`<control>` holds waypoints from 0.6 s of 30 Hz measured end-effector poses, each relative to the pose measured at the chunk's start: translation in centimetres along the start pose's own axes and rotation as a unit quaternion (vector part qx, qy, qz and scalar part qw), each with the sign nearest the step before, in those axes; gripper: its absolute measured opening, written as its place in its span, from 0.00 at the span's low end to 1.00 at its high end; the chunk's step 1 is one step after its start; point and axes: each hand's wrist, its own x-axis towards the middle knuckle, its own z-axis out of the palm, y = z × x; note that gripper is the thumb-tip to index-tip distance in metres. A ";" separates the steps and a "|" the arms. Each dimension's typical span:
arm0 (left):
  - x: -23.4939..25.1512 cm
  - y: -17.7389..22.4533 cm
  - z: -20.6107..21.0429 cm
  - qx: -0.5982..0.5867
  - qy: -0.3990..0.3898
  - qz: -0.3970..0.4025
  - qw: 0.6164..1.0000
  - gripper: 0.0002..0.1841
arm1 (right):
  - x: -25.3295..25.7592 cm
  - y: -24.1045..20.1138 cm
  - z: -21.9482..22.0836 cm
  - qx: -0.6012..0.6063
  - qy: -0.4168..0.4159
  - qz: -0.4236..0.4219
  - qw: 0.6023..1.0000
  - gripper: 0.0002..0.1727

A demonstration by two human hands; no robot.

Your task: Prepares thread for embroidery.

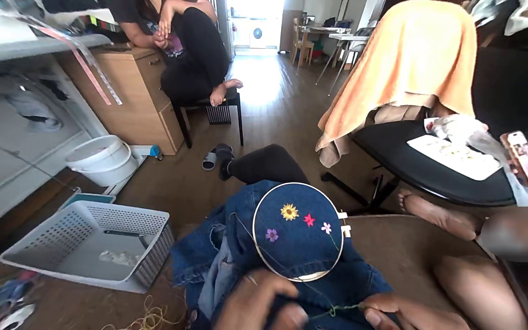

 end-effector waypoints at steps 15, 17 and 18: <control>1.8 0.8 4.8 -0.413 0.060 -0.181 0.890 0.11 | 0.0 -0.8 0.6 0.051 -0.028 -0.024 0.998 0.13; 1.9 0.7 4.5 -0.417 0.118 -0.182 0.883 0.11 | -0.1 -0.7 0.8 0.056 -0.028 -0.023 0.998 0.13; 1.9 0.6 4.2 -0.416 0.141 -0.174 0.881 0.11 | -0.1 -0.7 1.0 0.061 -0.024 -0.021 0.998 0.13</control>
